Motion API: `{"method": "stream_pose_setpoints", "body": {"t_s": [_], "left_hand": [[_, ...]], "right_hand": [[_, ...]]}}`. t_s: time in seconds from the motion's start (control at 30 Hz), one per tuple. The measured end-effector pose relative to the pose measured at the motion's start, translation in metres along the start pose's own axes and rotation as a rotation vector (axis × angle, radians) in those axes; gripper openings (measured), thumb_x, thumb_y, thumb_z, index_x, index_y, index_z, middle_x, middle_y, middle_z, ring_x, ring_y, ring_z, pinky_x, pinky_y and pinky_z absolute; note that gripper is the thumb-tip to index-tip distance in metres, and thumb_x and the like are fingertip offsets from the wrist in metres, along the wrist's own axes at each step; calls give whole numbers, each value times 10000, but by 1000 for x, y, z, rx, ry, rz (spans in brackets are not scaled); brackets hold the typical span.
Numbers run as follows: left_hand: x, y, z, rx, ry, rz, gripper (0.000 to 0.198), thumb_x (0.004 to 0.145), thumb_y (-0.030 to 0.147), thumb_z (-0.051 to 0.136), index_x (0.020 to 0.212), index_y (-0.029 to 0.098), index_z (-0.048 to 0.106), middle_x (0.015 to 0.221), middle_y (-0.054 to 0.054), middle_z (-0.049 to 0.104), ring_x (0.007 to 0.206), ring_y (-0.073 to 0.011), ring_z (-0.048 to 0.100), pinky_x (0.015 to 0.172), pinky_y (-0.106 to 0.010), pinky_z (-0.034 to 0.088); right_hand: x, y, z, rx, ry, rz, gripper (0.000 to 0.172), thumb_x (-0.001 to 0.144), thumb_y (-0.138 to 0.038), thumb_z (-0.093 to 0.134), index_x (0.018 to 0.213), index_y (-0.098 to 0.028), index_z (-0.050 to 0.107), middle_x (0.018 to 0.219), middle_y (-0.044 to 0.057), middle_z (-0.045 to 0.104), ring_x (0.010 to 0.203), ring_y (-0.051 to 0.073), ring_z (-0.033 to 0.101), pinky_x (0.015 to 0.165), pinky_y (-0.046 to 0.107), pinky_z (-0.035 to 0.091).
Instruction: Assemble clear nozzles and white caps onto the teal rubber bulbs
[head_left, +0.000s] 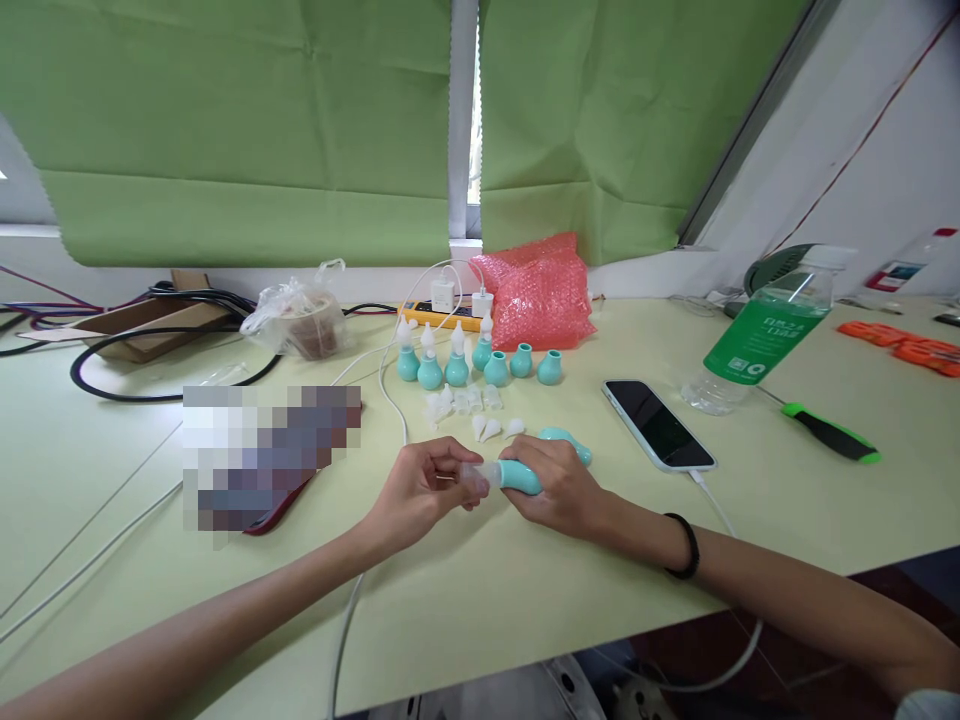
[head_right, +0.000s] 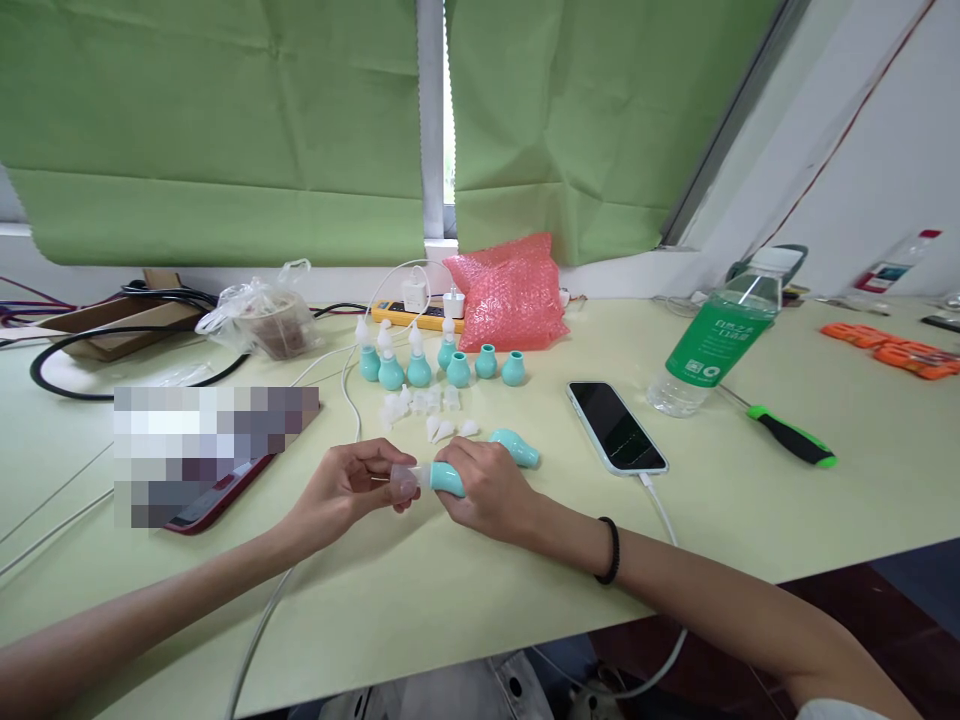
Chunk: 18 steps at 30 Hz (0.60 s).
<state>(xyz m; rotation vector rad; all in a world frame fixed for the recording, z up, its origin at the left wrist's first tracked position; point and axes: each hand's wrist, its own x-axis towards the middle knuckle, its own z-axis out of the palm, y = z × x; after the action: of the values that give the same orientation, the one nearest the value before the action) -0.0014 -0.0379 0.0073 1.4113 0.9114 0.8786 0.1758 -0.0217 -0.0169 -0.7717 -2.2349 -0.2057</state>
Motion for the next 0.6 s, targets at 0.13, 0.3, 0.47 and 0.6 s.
{"method": "stream_pose_setpoints", "body": {"t_s": [0.13, 0.3, 0.47, 0.6], "left_hand": [[-2, -3, 0, 217, 9, 118, 191, 675, 254, 609, 802, 122, 553, 661, -22, 602, 609, -118, 550, 605, -257, 462], [-6, -1, -2, 549, -37, 336, 147, 725, 249, 554, 823, 143, 578, 691, -38, 628, 613, -130, 566, 595, -245, 457], [-9, 2, -3, 718, -118, 535, 132, 771, 212, 493, 840, 140, 579, 732, -74, 629, 651, -138, 572, 599, -237, 445], [-8, 2, -6, 780, -152, 580, 151, 789, 218, 463, 861, 155, 580, 737, -75, 620, 670, -145, 564, 606, -247, 440]], "right_hand": [[2, -2, -1, 143, -46, 112, 22, 644, -140, 496, 647, -154, 513, 545, 0, 553, 494, 98, 496, 442, 199, 327], [7, -6, -8, 403, -254, 304, 26, 616, -170, 561, 610, -149, 546, 530, -16, 551, 474, 79, 475, 464, 191, 347], [10, -6, -12, 620, -453, 438, 105, 609, -235, 609, 616, -147, 553, 525, -34, 489, 512, 80, 438, 476, 187, 350], [12, -7, -14, 630, -457, 435, 106, 614, -232, 611, 620, -148, 547, 533, -37, 482, 519, 80, 433, 481, 188, 344]]}}
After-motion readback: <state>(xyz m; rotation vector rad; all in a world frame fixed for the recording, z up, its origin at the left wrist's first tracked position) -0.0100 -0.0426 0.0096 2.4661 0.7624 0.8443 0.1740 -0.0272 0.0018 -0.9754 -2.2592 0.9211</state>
